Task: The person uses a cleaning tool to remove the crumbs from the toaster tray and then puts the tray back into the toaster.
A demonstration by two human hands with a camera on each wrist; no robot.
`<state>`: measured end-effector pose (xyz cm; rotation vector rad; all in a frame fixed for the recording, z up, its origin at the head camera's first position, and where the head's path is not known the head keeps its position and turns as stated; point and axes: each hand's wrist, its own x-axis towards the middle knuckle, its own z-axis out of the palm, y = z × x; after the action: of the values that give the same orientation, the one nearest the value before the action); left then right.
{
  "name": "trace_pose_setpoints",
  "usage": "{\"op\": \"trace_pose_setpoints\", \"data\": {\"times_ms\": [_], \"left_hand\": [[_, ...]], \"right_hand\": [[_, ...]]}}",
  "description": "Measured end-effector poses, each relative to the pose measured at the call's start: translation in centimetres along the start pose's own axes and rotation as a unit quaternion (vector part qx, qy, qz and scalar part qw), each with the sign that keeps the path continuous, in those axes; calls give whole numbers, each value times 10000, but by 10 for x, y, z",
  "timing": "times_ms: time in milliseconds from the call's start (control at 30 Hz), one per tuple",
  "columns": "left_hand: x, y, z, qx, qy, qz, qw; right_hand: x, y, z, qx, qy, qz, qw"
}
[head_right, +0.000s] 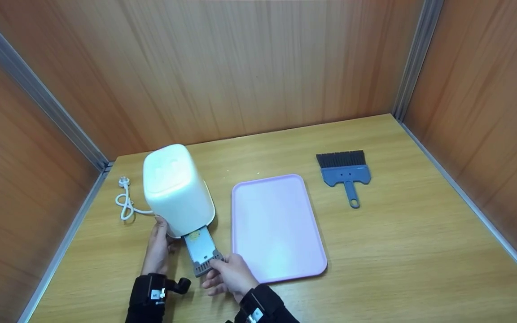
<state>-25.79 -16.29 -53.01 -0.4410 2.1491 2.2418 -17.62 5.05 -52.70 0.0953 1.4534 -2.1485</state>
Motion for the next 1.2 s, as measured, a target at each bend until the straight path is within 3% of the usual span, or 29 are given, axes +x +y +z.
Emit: {"op": "trace_pose_setpoints", "data": {"times_ms": [467,1200], "left_hand": [[0,1,2,-142,67,-16,9999],[1,0,3,-80,80,10,9999]], "right_hand": [[-8,-3,-19,-141,-675,111,9976],[-34,-3,-40,-7,-1183,85,9929]]}}
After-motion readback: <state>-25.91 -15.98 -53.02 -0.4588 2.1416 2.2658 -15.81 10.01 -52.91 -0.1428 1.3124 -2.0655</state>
